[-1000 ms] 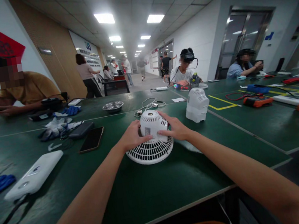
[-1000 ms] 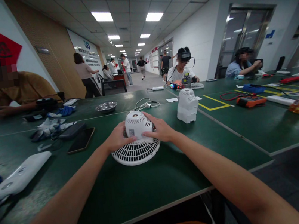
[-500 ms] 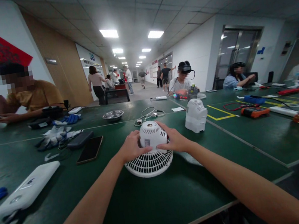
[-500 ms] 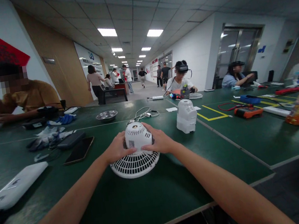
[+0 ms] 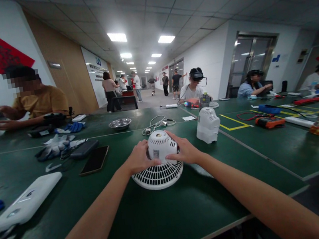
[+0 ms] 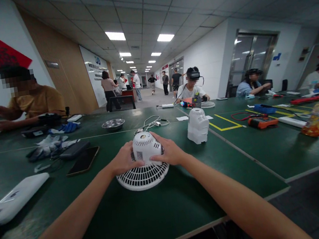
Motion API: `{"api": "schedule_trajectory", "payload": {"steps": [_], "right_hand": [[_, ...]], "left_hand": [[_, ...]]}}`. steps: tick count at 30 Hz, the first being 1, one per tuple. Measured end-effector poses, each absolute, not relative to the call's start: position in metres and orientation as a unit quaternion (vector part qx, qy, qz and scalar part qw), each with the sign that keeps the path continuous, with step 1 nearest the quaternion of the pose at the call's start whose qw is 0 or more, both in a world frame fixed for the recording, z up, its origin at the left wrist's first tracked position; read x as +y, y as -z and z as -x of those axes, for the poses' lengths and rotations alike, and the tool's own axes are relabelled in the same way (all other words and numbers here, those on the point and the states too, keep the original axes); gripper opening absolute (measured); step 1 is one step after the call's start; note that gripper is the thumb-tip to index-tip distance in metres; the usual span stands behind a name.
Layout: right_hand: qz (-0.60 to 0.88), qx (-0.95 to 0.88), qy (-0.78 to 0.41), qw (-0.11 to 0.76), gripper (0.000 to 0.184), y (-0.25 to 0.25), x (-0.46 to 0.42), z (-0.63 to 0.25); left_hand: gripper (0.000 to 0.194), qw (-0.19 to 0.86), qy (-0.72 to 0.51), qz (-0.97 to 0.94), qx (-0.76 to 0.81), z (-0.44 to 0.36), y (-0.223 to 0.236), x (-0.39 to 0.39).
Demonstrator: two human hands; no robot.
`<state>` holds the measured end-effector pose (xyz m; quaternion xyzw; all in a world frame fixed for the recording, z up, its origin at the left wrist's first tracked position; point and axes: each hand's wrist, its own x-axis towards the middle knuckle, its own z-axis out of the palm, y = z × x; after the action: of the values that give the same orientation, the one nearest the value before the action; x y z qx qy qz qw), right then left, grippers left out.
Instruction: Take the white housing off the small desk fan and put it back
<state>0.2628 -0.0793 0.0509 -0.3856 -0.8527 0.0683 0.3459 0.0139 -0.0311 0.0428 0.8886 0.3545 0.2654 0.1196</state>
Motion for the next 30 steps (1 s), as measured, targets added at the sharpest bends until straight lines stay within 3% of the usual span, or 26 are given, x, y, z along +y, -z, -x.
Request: {"api": "schedule_trajectory", "payload": {"steps": [9,11,15,18,30], "right_hand": [[0.409,-0.851,-0.084,0.317,0.094,-0.057,-0.088,-0.264],[0.401,-0.851,-0.12,0.317,0.089,-0.056,-0.09,-0.263],[0.389,-0.854,-0.153,0.309,0.088,-0.055,-0.088,-0.264],[0.384,-0.857,-0.156,0.305,0.092,-0.055,-0.086,-0.264],[0.387,-0.853,-0.164,0.309,0.089,-0.063,-0.088,-0.262]], "left_hand": [[0.051,0.151,-0.331,-0.874,0.323,-0.01,-0.035,-0.025],[0.063,0.174,-0.342,-0.871,0.307,-0.01,-0.034,-0.025],[0.107,0.214,-0.339,-0.874,0.276,-0.012,-0.037,-0.033],[0.119,0.199,-0.345,-0.875,0.277,-0.018,-0.041,-0.042],[0.098,0.154,-0.362,-0.868,0.304,-0.027,-0.049,-0.049]]}}
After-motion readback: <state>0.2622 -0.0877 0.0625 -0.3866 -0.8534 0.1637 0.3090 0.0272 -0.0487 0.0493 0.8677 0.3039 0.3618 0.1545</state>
